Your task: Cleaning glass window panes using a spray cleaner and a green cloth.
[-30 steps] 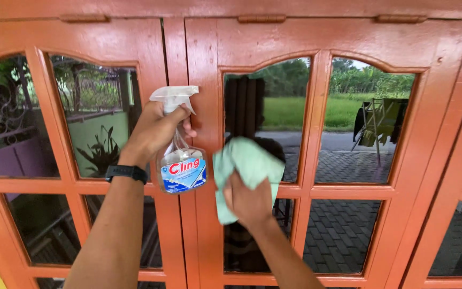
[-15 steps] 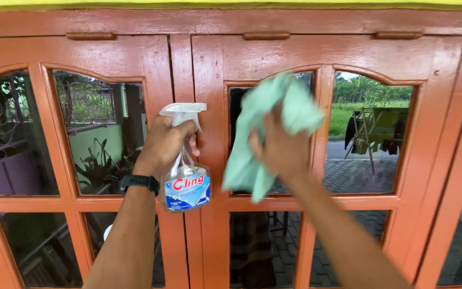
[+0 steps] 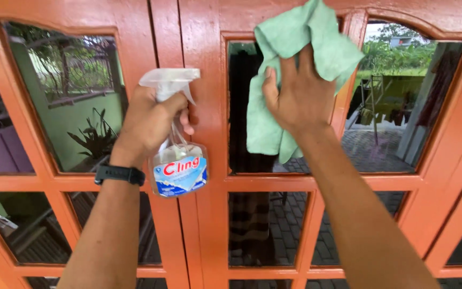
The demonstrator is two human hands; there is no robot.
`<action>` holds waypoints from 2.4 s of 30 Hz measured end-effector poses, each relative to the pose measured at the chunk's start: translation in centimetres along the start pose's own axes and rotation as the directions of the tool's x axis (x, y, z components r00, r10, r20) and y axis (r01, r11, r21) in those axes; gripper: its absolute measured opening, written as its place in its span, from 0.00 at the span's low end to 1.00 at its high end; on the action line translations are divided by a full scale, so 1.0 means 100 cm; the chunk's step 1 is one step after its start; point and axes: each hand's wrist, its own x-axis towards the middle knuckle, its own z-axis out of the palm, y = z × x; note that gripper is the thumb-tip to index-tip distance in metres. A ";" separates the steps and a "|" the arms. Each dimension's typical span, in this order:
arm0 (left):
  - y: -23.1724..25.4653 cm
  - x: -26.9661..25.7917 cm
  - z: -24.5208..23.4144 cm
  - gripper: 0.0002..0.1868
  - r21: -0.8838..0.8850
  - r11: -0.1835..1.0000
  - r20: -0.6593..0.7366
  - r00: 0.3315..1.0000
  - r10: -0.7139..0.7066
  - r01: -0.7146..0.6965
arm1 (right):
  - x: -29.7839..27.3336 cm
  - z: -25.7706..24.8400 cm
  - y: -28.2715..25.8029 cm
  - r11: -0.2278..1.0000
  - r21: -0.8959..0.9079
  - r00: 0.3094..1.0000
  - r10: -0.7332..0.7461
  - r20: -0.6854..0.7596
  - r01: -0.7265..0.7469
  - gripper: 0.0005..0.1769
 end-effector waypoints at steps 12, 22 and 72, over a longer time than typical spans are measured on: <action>0.005 -0.004 -0.001 0.09 0.036 0.999 0.010 1.000 -0.009 0.009 | -0.064 0.010 -0.015 0.993 0.048 0.991 0.106 0.077 -0.110 0.28; 0.004 -0.004 -0.001 0.07 -0.034 0.999 0.025 1.000 -0.009 0.010 | -0.182 -0.004 -0.013 0.999 -0.048 0.818 0.012 0.575 0.019 0.28; 0.000 -0.004 0.002 0.07 -0.079 0.996 -0.059 0.997 -0.054 0.050 | -0.024 -0.031 0.008 0.996 -0.086 0.983 -0.024 0.183 0.040 0.29</action>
